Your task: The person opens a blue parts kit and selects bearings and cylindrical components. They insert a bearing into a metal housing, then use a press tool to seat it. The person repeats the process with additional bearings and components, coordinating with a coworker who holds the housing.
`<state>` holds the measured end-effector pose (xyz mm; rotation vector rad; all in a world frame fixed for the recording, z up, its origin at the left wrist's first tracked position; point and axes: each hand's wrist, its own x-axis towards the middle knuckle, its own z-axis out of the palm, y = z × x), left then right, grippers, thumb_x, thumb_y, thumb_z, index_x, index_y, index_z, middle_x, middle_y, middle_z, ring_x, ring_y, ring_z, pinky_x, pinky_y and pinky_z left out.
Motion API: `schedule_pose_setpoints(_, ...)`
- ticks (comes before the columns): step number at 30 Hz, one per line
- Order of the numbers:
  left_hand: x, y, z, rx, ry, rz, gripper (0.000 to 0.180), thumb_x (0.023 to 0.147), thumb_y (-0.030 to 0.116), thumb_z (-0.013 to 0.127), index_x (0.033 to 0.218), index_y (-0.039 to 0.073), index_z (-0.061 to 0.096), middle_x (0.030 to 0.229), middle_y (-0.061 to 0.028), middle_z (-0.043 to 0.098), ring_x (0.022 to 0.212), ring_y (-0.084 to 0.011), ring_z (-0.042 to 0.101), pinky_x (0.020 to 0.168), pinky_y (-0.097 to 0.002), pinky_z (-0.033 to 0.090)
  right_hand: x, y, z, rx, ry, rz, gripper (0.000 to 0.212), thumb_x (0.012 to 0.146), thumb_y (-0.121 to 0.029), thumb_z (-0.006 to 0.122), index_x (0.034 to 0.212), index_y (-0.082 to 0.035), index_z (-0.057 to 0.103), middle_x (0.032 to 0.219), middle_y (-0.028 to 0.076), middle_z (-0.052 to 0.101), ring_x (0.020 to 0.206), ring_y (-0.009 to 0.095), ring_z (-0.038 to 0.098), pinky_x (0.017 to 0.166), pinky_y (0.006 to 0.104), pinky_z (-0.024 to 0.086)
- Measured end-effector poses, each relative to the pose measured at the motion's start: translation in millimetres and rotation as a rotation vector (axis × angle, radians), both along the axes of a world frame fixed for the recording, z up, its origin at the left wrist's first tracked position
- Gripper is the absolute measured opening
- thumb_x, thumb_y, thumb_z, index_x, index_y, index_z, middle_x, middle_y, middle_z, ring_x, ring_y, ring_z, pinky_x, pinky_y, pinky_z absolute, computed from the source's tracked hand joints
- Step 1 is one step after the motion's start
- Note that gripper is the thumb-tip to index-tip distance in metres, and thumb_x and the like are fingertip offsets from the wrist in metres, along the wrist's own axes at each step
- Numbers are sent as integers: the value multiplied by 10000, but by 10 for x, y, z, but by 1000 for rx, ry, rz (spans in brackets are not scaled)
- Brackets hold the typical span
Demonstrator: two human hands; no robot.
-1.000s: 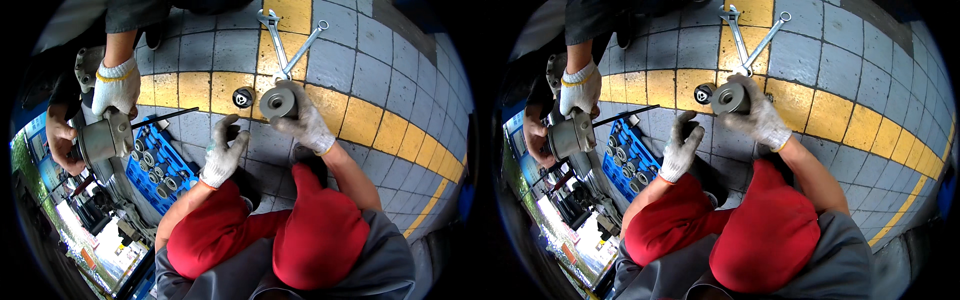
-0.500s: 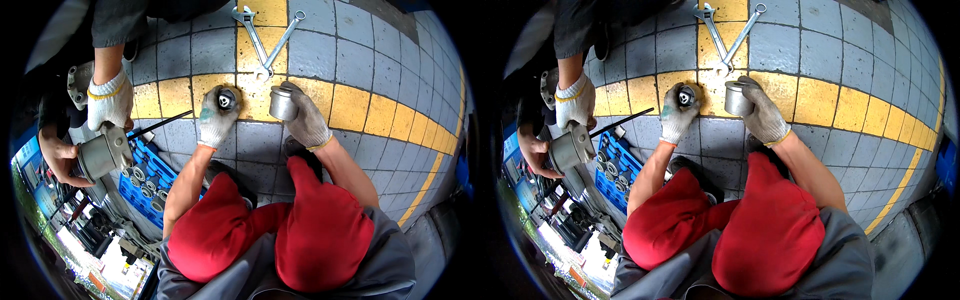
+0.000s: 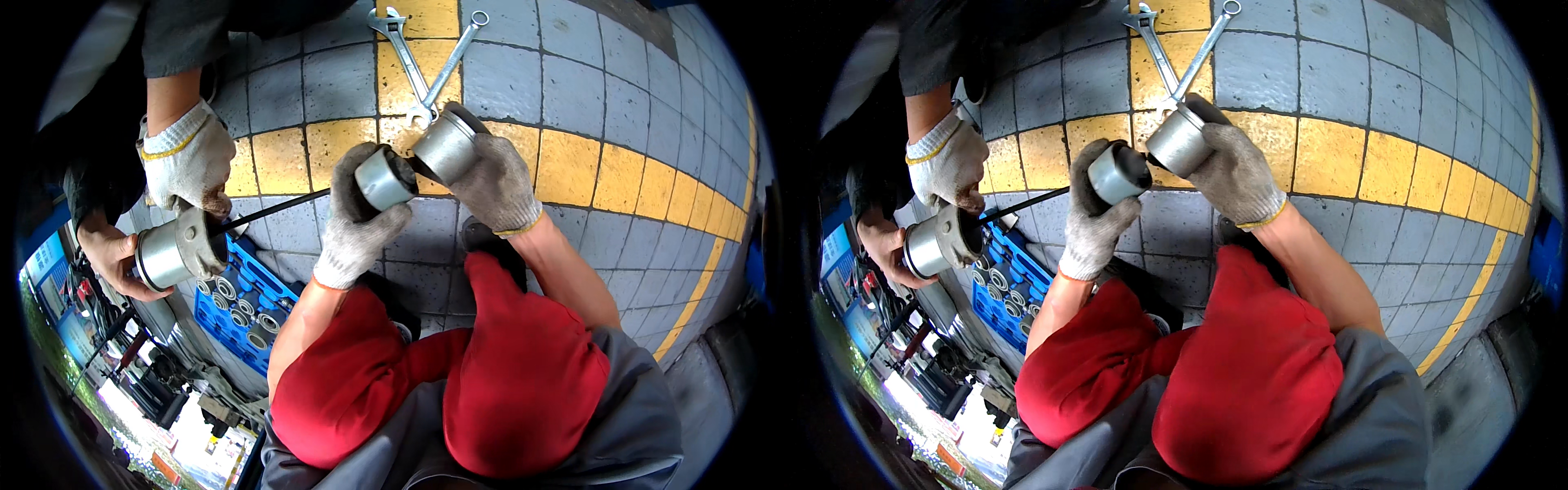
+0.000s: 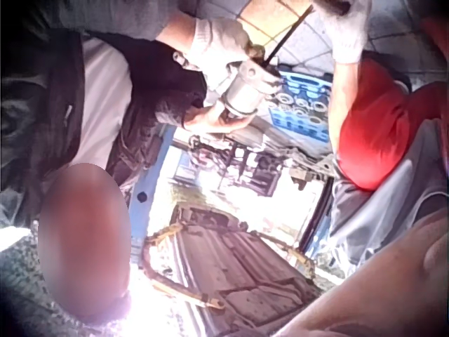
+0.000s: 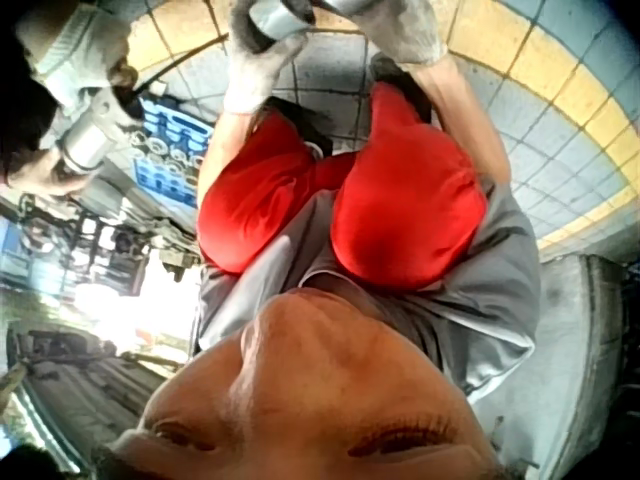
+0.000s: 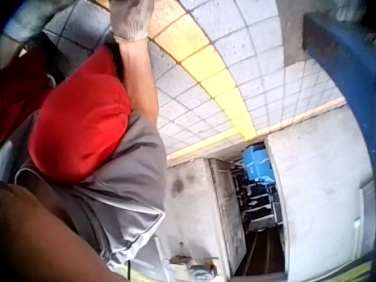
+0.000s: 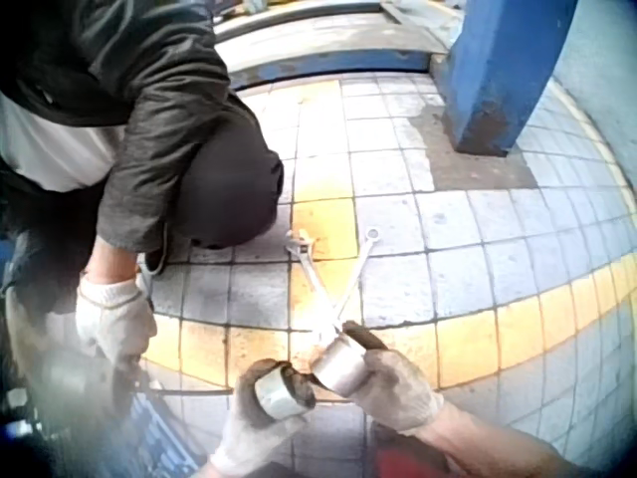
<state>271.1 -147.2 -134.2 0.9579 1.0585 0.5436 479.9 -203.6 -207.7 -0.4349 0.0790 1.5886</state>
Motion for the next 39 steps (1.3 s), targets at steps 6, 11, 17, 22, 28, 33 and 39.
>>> schedule_pose_setpoints(6, -109, -89, -115, -38, -261, 90, 928, 787, -29, 777, 1599, 105, 350, 1503, -107, 542, 1357, -243, 570, 1143, -372, 482, 17, 5, 224, 82, -153, 35, 571, 1072, -231, 539, 1590, -20, 423, 1489, 185, 556, 1370, 353, 575, 1166, 539, 474)
schedule_pose_setpoints(11, -55, -43, -41, -160, -498, 152, 956, 788, -41, 791, 1613, 142, 345, 1535, -118, 529, 1401, -265, 552, 1161, -412, 481, 23, 17, 446, 93, -177, -17, 644, 1061, -230, 572, 1624, 8, 370, 1501, 163, 548, 1351, 310, 578, 1094, 482, 524)
schedule_pose_setpoints(17, -48, -63, 100, -4, -174, 86, 957, 763, -50, 806, 1594, 90, 353, 1475, -113, 555, 1296, -229, 598, 1029, -335, 542, -68, 74, 589, 12, -328, -51, 720, 1013, -159, 701, 1624, 31, 369, 1491, 147, 561, 1344, 262, 573, 1124, 412, 491)
schedule_pose_setpoints(22, 59, -65, 248, 86, 19, 24, 918, 814, 27, 852, 1579, 53, 344, 1441, -136, 548, 1253, -232, 602, 990, -351, 561, -150, 52, 538, 43, -1003, 7, 767, 956, -224, 808, 1587, -5, 430, 1473, 183, 576, 1333, 259, 590, 1107, 382, 504)
schedule_pose_setpoints(28, 35, -49, 273, 213, 92, 54, 963, 783, 42, 905, 1572, 37, 353, 1496, -161, 525, 1325, -263, 572, 1081, -396, 529, -182, 95, 598, -29, -880, 103, 780, 944, -208, 813, 1578, 8, 413, 1415, 188, 582, 1296, 261, 596, 1088, 386, 514)
schedule_pose_setpoints(33, -17, -54, 340, 303, 135, -1, 965, 761, 78, 949, 1549, 12, 395, 1470, -158, 548, 1328, -260, 573, 1108, -412, 509, -92, 67, 655, 27, -831, 232, 816, 896, -165, 843, 1558, -3, 395, 1316, 170, 598, 1206, 241, 609, 1019, 390, 547)
schedule_pose_setpoints(39, -106, -41, 446, 661, 246, -183, 963, 739, 130, 992, 1521, -15, 449, 1462, -189, 567, 1309, -287, 609, 1117, -418, 511, 30, 84, 869, 174, -893, 347, 950, 794, -152, 936, 1573, -55, 402, 1299, 121, 624, 1206, 211, 624, 1035, 365, 538)
